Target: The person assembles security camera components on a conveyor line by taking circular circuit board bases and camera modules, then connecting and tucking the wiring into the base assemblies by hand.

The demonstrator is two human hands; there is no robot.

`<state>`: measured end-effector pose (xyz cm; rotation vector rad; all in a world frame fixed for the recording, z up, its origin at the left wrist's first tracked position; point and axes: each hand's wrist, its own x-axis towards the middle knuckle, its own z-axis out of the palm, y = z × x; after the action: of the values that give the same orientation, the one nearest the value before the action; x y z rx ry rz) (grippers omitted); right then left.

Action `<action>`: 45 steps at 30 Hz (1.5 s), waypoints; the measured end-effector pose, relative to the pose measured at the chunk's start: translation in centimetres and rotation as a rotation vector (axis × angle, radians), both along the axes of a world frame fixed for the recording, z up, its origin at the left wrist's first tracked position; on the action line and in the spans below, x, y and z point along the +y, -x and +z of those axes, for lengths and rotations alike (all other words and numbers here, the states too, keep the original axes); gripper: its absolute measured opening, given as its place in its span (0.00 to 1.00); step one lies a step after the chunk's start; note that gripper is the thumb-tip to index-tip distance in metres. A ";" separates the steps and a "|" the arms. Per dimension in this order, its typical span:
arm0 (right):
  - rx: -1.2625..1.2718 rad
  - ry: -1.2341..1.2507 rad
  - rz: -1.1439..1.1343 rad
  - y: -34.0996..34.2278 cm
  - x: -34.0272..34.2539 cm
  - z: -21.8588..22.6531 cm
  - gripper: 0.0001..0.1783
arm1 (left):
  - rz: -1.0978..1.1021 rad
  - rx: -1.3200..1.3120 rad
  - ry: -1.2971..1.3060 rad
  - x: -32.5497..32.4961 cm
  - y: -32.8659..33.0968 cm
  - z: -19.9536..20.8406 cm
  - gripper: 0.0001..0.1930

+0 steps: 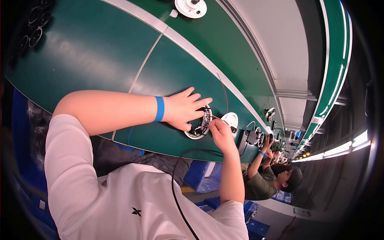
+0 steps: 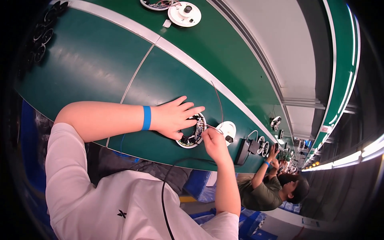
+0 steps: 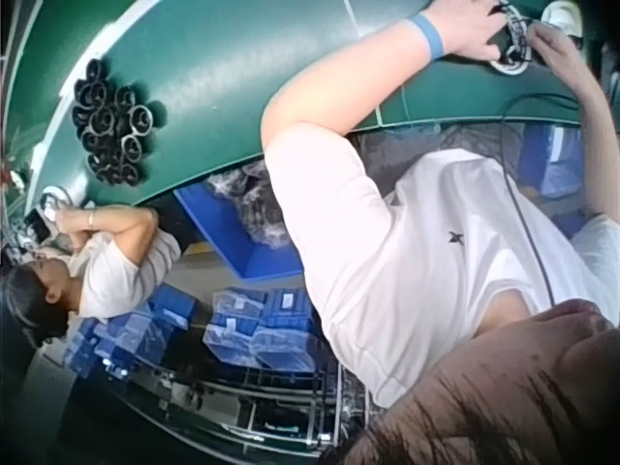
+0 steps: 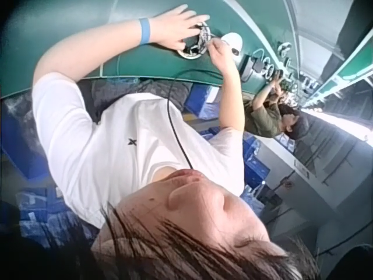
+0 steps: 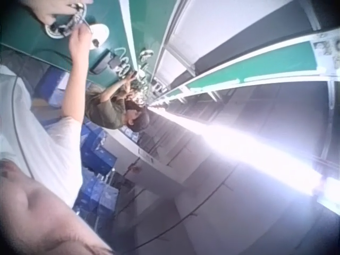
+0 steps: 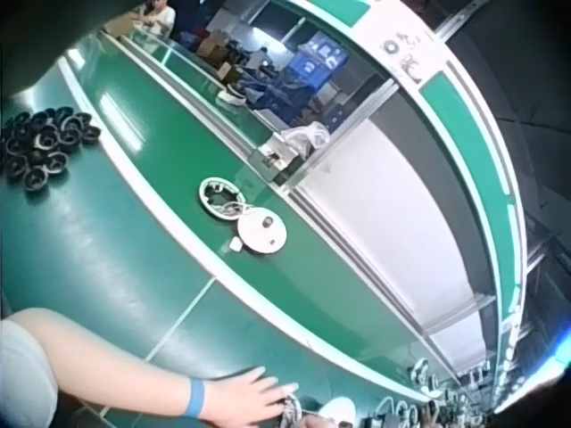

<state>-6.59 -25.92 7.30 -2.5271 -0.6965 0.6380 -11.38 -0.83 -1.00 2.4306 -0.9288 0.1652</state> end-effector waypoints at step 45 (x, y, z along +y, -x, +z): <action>0.570 0.365 -0.313 -3.9 4.5 0.7 0.10 | 0.049 -0.107 0.040 -0.5 -0.1 -1.7 0.24</action>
<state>-2.65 -21.39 8.01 -2.4866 0.0216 1.3827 -11.24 -1.29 -2.71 2.4282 -0.9036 0.3315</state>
